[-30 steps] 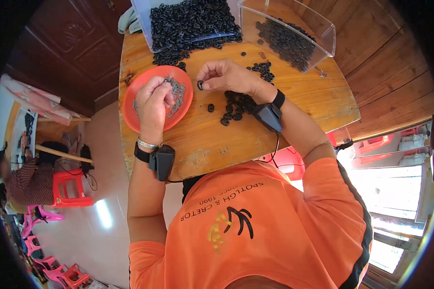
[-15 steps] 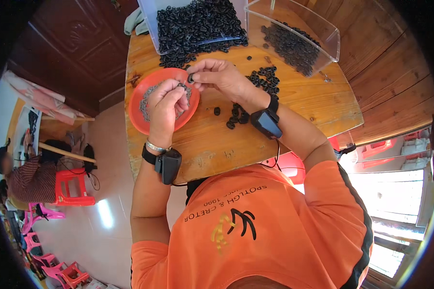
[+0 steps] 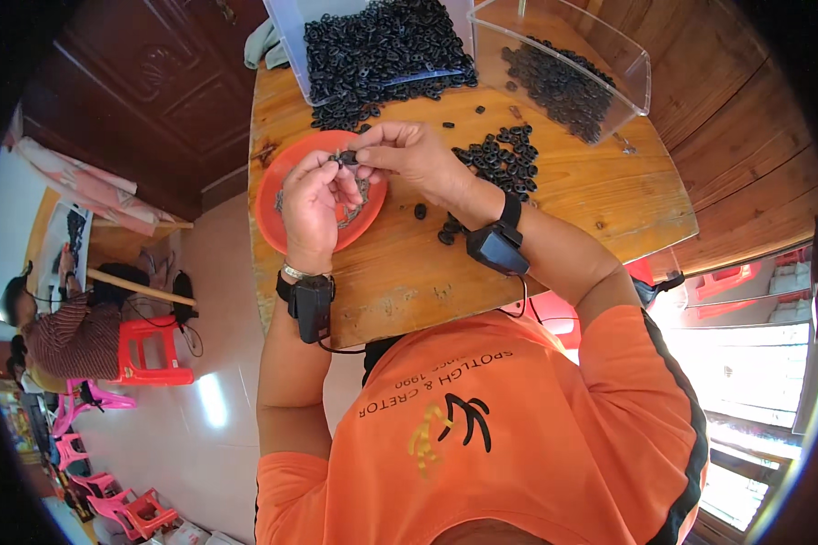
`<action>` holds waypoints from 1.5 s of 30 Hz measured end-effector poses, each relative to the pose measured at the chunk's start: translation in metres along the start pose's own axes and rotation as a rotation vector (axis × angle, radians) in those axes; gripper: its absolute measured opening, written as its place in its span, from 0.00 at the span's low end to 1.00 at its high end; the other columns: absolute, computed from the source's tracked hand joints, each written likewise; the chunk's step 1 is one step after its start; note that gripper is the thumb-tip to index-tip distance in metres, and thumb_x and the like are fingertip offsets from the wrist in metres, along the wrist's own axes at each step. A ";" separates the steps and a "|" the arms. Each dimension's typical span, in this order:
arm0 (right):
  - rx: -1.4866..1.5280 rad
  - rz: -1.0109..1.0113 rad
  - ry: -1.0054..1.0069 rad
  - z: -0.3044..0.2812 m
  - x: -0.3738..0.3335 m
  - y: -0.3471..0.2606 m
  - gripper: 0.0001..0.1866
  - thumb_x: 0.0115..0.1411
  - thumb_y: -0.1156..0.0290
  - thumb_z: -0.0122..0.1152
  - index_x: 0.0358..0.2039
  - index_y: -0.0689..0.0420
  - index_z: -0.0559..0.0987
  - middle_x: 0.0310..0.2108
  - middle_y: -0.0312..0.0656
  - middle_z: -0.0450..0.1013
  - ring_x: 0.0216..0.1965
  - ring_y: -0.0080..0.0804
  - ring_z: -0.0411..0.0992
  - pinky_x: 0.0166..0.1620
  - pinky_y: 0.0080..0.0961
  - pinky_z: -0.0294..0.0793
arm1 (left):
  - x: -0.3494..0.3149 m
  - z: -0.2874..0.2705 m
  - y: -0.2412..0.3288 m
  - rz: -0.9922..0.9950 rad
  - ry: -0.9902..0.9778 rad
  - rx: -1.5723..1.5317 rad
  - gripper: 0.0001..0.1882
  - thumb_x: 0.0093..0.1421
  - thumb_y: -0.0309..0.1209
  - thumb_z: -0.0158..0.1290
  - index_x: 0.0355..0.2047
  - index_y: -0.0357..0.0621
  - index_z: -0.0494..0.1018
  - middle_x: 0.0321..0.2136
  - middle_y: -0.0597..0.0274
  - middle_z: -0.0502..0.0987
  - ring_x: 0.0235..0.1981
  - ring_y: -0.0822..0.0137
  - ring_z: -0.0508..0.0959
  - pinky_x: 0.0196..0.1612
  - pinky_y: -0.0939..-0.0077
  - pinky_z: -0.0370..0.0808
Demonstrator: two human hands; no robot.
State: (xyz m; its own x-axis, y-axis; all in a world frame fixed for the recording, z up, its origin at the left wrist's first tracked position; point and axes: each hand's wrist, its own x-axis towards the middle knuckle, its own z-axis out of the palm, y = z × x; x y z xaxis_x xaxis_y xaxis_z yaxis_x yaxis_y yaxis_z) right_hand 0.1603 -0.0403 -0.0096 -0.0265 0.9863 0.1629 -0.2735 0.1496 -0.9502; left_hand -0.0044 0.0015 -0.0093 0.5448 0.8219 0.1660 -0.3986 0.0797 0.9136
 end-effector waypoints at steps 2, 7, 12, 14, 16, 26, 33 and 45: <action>-0.051 -0.078 -0.035 -0.002 0.001 0.004 0.10 0.58 0.75 0.56 0.40 0.62 0.77 0.31 0.37 0.75 0.30 0.20 0.73 0.35 0.17 0.74 | 0.001 -0.001 -0.001 -0.020 -0.003 0.009 0.10 0.57 0.32 0.43 0.23 0.41 0.67 0.19 0.61 0.72 0.18 0.70 0.71 0.22 0.79 0.67; -0.225 -0.167 -0.153 -0.004 -0.005 -0.004 0.10 0.58 0.74 0.57 0.41 0.60 0.77 0.30 0.34 0.75 0.30 0.18 0.71 0.35 0.16 0.73 | 0.001 -0.003 -0.002 -0.047 -0.044 0.019 0.09 0.57 0.32 0.43 0.24 0.41 0.67 0.17 0.60 0.71 0.18 0.69 0.71 0.22 0.80 0.66; -0.284 -0.056 -0.238 -0.011 -0.005 -0.015 0.07 0.58 0.69 0.59 0.33 0.59 0.76 0.28 0.32 0.74 0.29 0.15 0.69 0.32 0.15 0.70 | 0.001 -0.001 -0.006 -0.120 -0.139 -0.215 0.08 0.56 0.31 0.43 0.26 0.39 0.66 0.18 0.57 0.71 0.19 0.66 0.72 0.22 0.78 0.67; -0.254 -0.070 -0.235 -0.013 -0.004 -0.010 0.07 0.57 0.68 0.59 0.32 0.59 0.76 0.28 0.32 0.74 0.28 0.15 0.69 0.31 0.15 0.70 | 0.001 0.001 -0.007 -0.124 -0.154 -0.220 0.08 0.57 0.30 0.42 0.26 0.39 0.66 0.18 0.57 0.71 0.19 0.65 0.72 0.23 0.78 0.68; -0.223 -0.085 -0.232 -0.015 -0.002 -0.004 0.08 0.57 0.67 0.60 0.30 0.59 0.76 0.27 0.32 0.74 0.27 0.14 0.69 0.31 0.15 0.70 | 0.002 0.001 -0.008 -0.127 -0.168 -0.224 0.08 0.57 0.30 0.42 0.26 0.39 0.66 0.18 0.56 0.71 0.20 0.65 0.72 0.23 0.78 0.68; -0.036 0.010 -0.050 -0.026 0.005 -0.002 0.08 0.58 0.74 0.56 0.39 0.61 0.77 0.27 0.34 0.74 0.27 0.17 0.71 0.32 0.15 0.73 | -0.003 0.013 -0.009 -0.051 0.126 0.319 0.07 0.57 0.28 0.46 0.22 0.40 0.69 0.17 0.66 0.70 0.17 0.77 0.69 0.20 0.86 0.65; -0.119 0.023 -0.062 -0.028 0.003 -0.003 0.09 0.56 0.72 0.60 0.37 0.61 0.78 0.26 0.33 0.74 0.25 0.15 0.70 0.31 0.14 0.72 | -0.003 0.013 -0.012 -0.089 0.111 0.400 0.08 0.57 0.28 0.47 0.22 0.40 0.70 0.15 0.70 0.68 0.15 0.81 0.65 0.19 0.87 0.62; -0.234 -0.047 -0.063 -0.023 0.000 -0.006 0.08 0.57 0.72 0.60 0.36 0.61 0.78 0.25 0.32 0.73 0.25 0.13 0.68 0.30 0.13 0.71 | -0.006 0.017 -0.008 -0.103 0.115 0.448 0.07 0.56 0.27 0.48 0.23 0.38 0.69 0.14 0.69 0.67 0.15 0.80 0.65 0.19 0.86 0.62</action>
State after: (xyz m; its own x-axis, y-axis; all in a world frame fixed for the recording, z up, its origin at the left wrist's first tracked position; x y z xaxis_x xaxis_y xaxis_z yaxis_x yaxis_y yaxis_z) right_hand 0.1841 -0.0396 -0.0095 -0.0811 0.9727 0.2174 -0.0459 0.2143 -0.9757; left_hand 0.0076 -0.0135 -0.0111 0.4694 0.8817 0.0474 0.0239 -0.0664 0.9975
